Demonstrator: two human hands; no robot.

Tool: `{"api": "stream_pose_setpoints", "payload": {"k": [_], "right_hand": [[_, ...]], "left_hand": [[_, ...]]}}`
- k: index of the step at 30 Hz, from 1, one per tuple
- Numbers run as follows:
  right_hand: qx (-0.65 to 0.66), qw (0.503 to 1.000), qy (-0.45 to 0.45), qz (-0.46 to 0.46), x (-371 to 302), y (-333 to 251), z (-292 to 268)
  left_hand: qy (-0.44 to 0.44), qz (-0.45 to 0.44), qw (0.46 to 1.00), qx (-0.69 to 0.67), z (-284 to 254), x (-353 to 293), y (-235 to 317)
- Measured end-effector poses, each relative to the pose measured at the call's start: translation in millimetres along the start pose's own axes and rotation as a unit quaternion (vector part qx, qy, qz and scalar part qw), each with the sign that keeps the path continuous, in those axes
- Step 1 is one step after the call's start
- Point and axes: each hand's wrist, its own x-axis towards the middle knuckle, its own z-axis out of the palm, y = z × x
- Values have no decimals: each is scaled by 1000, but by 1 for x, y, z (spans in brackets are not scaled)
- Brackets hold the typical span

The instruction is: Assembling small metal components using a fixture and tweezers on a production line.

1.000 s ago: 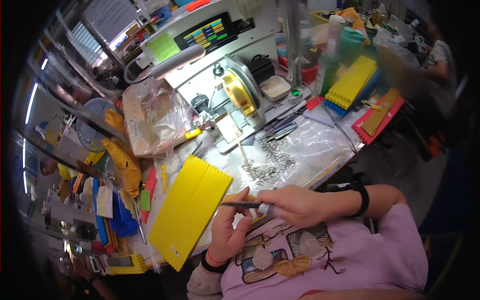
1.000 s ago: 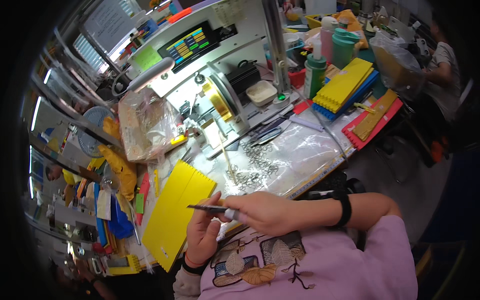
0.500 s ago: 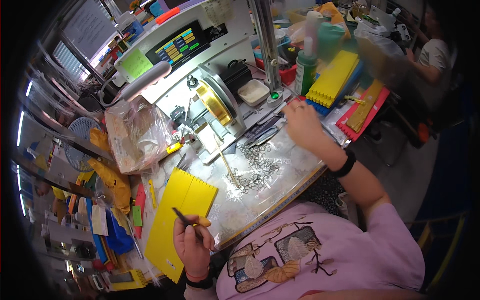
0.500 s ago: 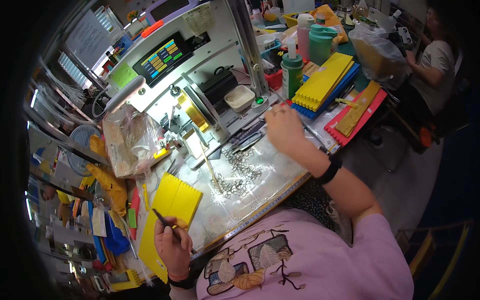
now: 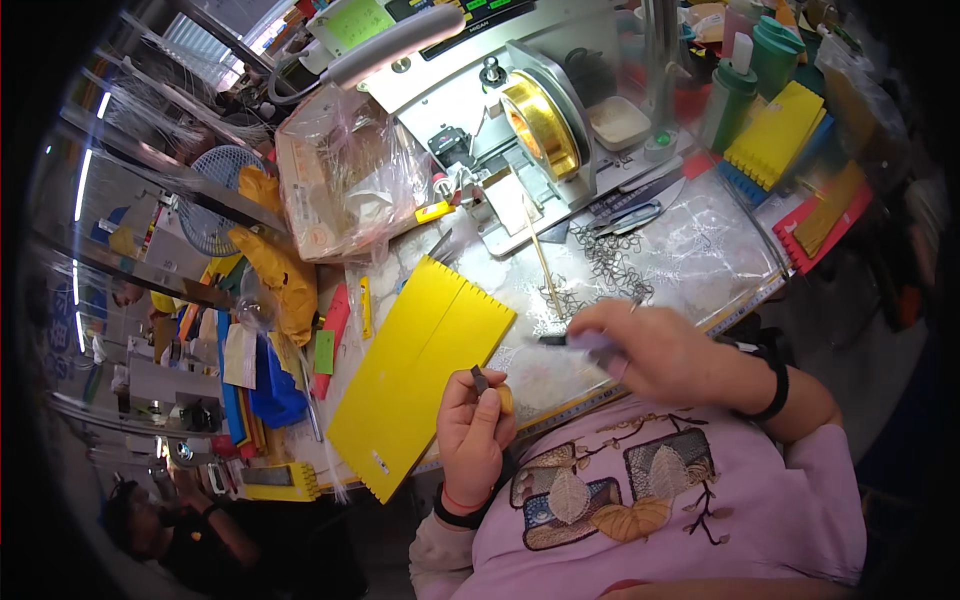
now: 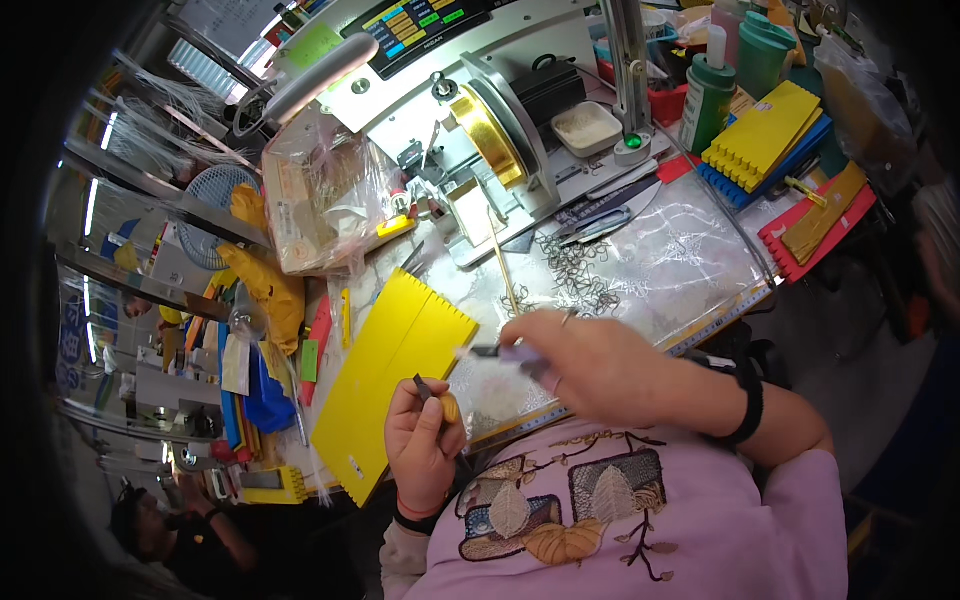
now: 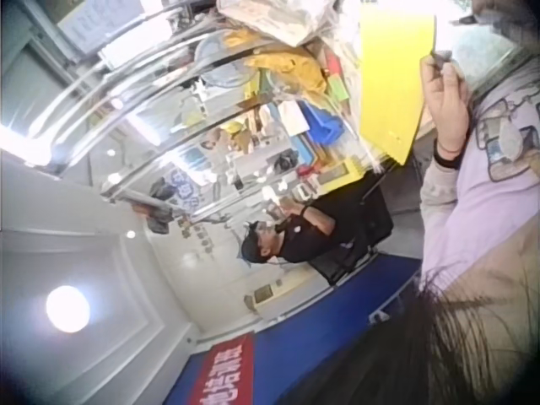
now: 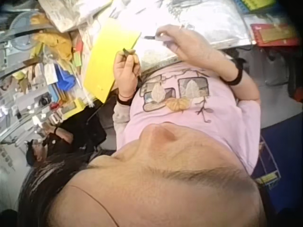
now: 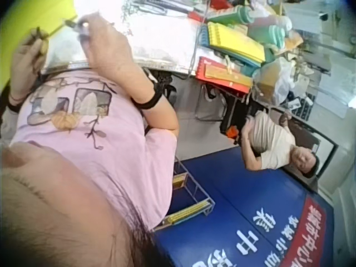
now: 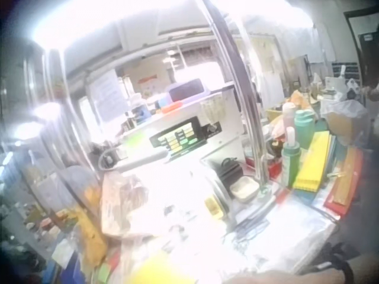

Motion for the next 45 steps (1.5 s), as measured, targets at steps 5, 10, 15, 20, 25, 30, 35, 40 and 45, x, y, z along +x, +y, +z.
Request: {"api": "stream_pose_setpoints", "payload": {"k": [5, 10, 15, 20, 25, 30, 35, 40, 45], "right_hand": [[78, 994, -48, -53, 11, -6, 35], [93, 993, -56, -43, 16, -9, 44], [91, 994, -45, -44, 19, -12, 43], [103, 990, -49, -77, 24, -12, 49], [114, 990, -51, -73, 26, -12, 52], [47, 996, 61, -48, 30, -10, 58], [79, 993, -13, -88, 26, -19, 51], [92, 993, -43, -66, 28, -16, 54], [82, 995, -3, -56, 27, -15, 61]], "left_hand": [[29, -38, 999, -1, 5, -4, 2], [20, -16, 997, 72, -1, -8, -3], [28, 7, 999, 37, -3, -6, -4], [16, -29, 999, 37, -2, -6, 0], [20, 8, 994, 108, -6, -5, -5], [24, 3, 995, 101, -14, -3, -13], [41, 8, 993, 112, -14, -5, -13], [38, 0, 995, 91, -9, -4, -9], [40, 28, 985, 164, -19, -1, -17]]}}
